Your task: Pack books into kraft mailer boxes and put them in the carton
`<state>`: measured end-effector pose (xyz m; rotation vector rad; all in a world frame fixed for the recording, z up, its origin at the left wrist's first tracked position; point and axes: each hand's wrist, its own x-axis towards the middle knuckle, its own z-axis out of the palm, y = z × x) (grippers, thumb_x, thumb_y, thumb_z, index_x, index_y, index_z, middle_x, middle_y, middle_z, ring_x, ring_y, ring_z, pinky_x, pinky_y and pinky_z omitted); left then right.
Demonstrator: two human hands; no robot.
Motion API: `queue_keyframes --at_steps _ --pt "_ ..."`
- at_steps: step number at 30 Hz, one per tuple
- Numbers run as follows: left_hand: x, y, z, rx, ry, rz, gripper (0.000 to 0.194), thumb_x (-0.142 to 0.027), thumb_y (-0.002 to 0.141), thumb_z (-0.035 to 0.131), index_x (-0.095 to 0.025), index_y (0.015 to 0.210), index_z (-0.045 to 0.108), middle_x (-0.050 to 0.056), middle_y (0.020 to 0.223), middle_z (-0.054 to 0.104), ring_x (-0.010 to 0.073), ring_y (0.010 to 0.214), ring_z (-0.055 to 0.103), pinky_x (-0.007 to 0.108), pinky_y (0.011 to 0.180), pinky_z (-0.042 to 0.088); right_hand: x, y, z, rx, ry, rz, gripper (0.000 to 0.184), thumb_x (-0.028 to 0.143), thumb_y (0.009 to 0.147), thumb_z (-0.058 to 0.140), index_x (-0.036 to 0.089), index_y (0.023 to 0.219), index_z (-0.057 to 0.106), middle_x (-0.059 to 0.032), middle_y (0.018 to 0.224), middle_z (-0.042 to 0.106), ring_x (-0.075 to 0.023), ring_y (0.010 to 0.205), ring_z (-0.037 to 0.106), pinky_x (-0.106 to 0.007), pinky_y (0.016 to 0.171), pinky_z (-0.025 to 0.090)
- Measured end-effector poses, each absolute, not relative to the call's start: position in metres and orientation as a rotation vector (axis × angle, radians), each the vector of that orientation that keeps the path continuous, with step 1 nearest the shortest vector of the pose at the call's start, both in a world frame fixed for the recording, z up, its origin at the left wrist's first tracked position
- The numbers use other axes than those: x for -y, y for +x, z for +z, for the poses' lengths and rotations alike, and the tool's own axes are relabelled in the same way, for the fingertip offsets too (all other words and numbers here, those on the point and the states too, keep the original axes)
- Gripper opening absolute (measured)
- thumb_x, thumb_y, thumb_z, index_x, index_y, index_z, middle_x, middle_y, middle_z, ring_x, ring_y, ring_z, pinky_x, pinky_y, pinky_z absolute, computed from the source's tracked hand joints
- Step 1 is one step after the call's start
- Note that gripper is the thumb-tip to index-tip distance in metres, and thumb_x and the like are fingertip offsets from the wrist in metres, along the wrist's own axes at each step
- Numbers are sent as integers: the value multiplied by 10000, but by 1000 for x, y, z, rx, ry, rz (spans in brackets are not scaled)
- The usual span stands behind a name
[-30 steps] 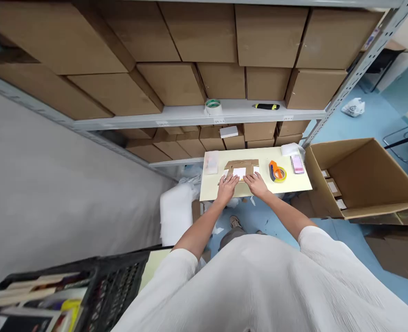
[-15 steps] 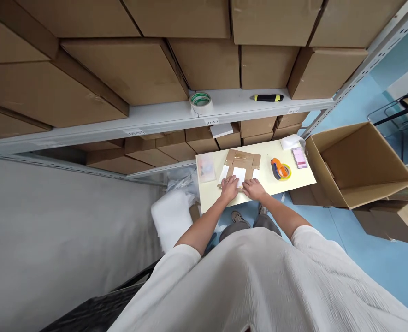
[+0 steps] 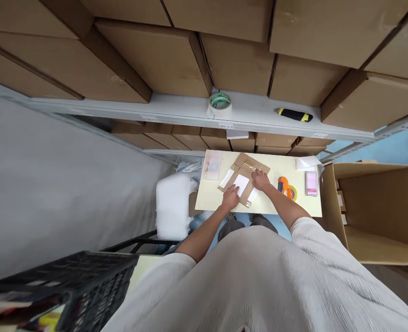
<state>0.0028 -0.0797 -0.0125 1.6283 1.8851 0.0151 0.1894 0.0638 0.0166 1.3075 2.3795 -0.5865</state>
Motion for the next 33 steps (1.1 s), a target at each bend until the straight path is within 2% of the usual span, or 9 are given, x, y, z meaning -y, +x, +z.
queue_keyframes --at_steps 4,9,12,15,18,21,26,33 --pt "77 21 -24 -1966 1478 29 674 -167 910 604 -226 1580 561 169 1717 465 392 1537 483 550 1215 487 -100 179 -1 -2416 1243 -595 573 318 1026 587 169 1578 541 -234 1720 392 -409 1520 432 -567 1221 371" --pt "75 36 -33 -2032 1384 97 669 -182 904 637 -206 1570 575 175 1734 427 403 1579 422 532 1259 441 -128 172 -24 -2307 1268 -639 729 408 986 641 241 1659 414 -172 1822 201 -427 1628 237 -647 1256 285" --pt "74 40 -35 -2064 1325 110 671 -197 900 649 -219 1568 589 151 1739 423 402 1596 397 514 1270 427 -137 174 -29 -2229 1294 -718 748 432 986 627 297 1677 378 -123 1863 87 -414 1663 162 -644 1279 252" --pt "73 42 -36 -2075 1320 113 688 -218 892 653 -195 1577 586 162 1740 416 412 1597 384 529 1292 389 -139 178 -25 -2190 1308 -775 763 451 990 611 307 1692 347 -115 1872 35 -411 1679 120 -645 1277 255" --pt "72 44 -36 -2043 1349 107 744 -249 861 680 -208 1596 567 164 1746 409 435 1591 382 585 1293 363 -137 185 -17 -2185 1317 -775 722 418 987 604 309 1666 385 -114 1865 75 -401 1663 164 -639 1258 282" --pt "69 44 -34 -1992 1369 94 793 -270 842 694 -243 1619 537 154 1773 381 458 1598 361 634 1265 374 -133 196 -10 -2175 1354 -752 674 391 993 593 312 1640 420 -125 1823 190 -382 1605 270 -605 1234 316" --pt "55 37 -30 -1916 1423 48 735 -297 874 680 -229 1594 554 159 1801 320 458 1612 333 622 1251 389 -127 210 -3 -2139 1439 -698 611 370 1030 554 295 1623 430 -147 1683 356 -358 1491 400 -537 1213 333" --pt "27 2 -30 -1791 1570 -2 690 -300 885 701 -257 1562 575 136 1800 327 424 1637 302 624 1285 331 -112 213 -1 -2016 1571 -675 618 368 1050 570 249 1631 394 -186 1635 377 -380 1463 445 -504 1208 341"
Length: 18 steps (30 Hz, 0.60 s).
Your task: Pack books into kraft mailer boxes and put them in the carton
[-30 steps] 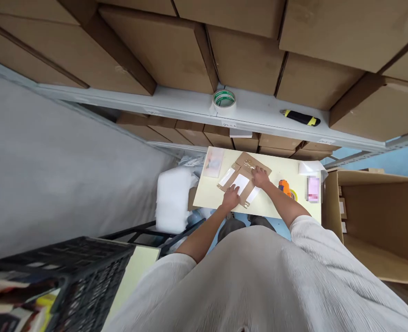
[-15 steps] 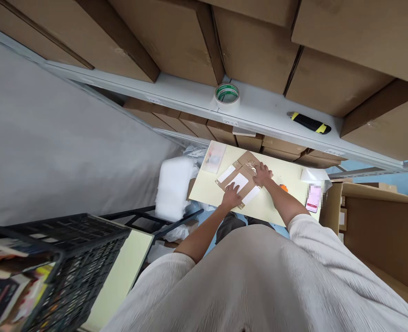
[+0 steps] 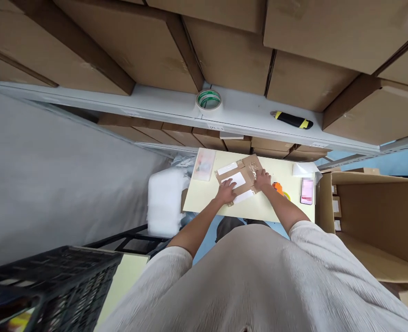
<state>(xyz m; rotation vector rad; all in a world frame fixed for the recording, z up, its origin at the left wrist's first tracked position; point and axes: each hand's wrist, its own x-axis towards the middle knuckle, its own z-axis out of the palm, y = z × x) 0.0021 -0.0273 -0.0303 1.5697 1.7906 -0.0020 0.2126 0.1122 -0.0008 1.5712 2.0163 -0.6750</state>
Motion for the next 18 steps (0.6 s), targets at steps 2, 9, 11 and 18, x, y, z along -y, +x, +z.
queue_keyframes --at_steps 2,9,11,18 --pt "20 -9 -32 -1750 1610 -2 701 -311 878 715 -269 1563 571 127 1804 329 422 1641 292 624 1296 311 -107 212 -2 -1985 1607 -696 627 366 1044 583 245 1629 390 -194 1644 362 -383 1456 453 -495 1194 364" --pt "-3 -42 -37 -1633 1710 -68 647 -287 890 688 -270 1530 590 101 1800 354 406 1643 291 618 1309 283 -78 207 -1 -1865 1743 -774 576 361 1026 609 256 1570 453 -188 1592 416 -374 1382 521 -495 1141 435" --pt "-4 -48 -38 -1606 1737 -69 640 -255 883 680 -269 1517 597 96 1799 360 399 1641 299 619 1310 285 -69 205 0 -1829 1781 -796 581 361 1010 635 266 1558 469 -185 1559 445 -368 1357 543 -499 1132 444" --pt "-10 -55 -42 -1696 1596 157 468 -210 895 626 -216 1356 701 115 1716 477 350 1611 399 504 1339 322 -68 194 -1 -1693 1959 -890 500 403 974 640 251 1446 572 -173 1520 495 -366 1348 547 -528 1154 420"
